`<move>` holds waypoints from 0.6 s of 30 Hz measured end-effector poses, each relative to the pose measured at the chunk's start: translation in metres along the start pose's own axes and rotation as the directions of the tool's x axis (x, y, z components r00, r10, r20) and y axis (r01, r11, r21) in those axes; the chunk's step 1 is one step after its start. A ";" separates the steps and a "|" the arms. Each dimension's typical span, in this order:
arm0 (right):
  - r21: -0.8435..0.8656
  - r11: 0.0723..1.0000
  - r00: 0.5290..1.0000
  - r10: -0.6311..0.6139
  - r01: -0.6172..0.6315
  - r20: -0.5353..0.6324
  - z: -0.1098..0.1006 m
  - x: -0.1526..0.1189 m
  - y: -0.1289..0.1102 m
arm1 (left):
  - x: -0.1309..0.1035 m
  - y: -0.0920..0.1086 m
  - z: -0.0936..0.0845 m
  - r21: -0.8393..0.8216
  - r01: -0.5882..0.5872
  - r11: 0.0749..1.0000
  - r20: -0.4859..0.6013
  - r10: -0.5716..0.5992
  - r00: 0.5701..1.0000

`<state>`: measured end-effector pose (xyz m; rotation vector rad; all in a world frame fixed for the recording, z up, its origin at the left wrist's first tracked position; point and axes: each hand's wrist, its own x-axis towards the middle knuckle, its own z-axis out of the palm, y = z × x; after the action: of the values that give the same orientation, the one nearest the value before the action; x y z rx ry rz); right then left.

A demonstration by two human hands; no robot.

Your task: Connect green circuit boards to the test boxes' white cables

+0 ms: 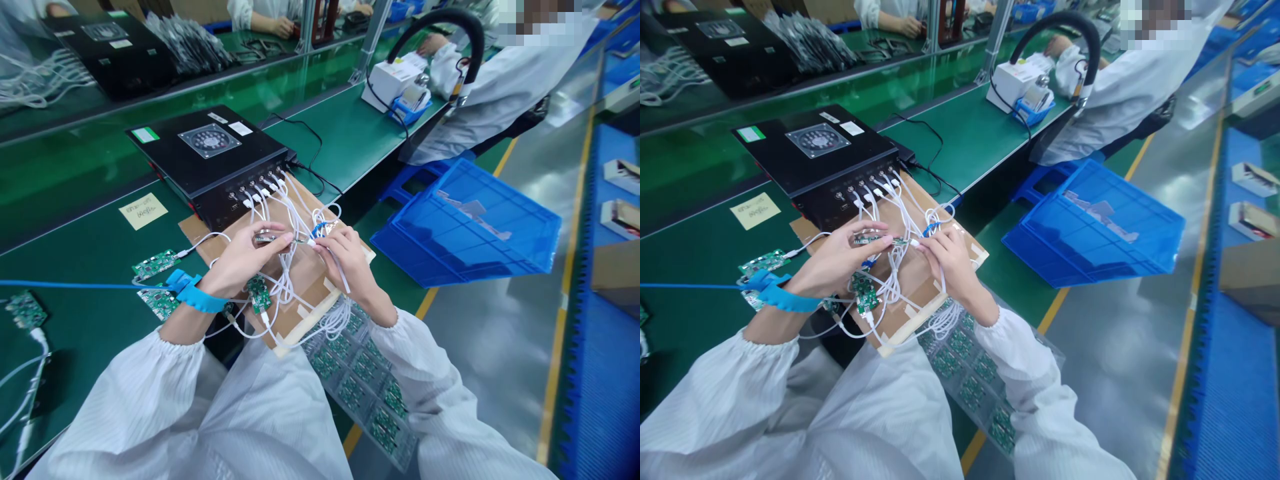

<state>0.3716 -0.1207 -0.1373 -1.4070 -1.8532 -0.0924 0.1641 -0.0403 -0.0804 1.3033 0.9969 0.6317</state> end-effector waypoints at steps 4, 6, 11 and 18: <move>0.004 1.000 1.000 -0.022 0.022 -0.002 0.000 -0.001 0.000 | -0.002 0.005 -0.005 0.104 -0.063 0.993 0.009 0.063 0.998; 0.003 1.000 1.000 -0.012 0.012 0.011 0.000 -0.001 -0.001 | -0.002 0.007 -0.006 0.147 -0.072 0.987 0.022 0.069 0.997; 0.015 1.000 1.000 -0.020 0.020 -0.010 -0.001 0.000 -0.002 | 0.000 0.003 -0.008 0.268 -0.129 0.955 -0.048 0.147 0.988; 0.037 0.999 0.997 0.008 -0.011 0.073 -0.006 0.002 -0.005 | 0.000 0.001 -0.008 0.244 -0.118 0.962 -0.089 0.144 0.986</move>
<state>0.3703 -0.1236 -0.1302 -1.4104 -1.8974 -0.0021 0.1574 -0.0362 -0.0792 1.5709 1.1047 0.7038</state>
